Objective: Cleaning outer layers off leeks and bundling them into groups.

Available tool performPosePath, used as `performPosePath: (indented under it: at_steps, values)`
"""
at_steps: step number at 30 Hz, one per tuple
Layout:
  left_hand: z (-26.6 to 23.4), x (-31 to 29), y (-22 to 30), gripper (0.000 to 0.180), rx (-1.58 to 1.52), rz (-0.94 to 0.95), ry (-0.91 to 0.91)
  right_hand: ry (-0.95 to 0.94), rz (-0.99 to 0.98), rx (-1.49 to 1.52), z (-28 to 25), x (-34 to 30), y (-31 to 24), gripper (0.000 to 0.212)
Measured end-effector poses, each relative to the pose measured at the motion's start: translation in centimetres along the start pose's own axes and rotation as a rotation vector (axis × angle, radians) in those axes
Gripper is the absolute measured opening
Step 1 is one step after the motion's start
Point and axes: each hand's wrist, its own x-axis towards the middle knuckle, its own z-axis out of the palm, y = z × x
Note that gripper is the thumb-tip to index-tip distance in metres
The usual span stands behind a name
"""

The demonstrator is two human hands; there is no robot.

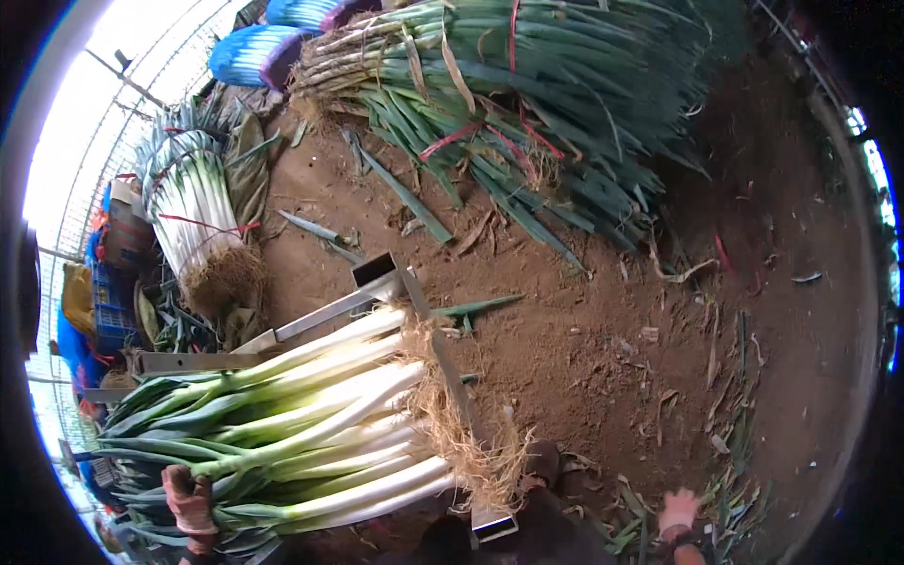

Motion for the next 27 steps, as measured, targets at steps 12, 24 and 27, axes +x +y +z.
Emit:
performPosePath:
  at_steps: [12, 24, 27]
  values:
    - [-2.2, 1.1, 2.2, 0.027, 0.02, -0.062, -0.13, 0.147, -0.13, 0.262, -35.7, 2.8, -2.0, 0.019]
    - [-2.7, 2.8, 2.9, 0.029, 0.205, -0.018, -0.312, 0.418, -0.205, 1.31, -60.8, 20.0, -4.4, 0.046]
    - [-2.4, 3.9, 4.8, 0.034, 0.285, -0.054, -0.419, 0.477, -0.296, 1.466, -66.0, 29.8, -5.4, 0.047]
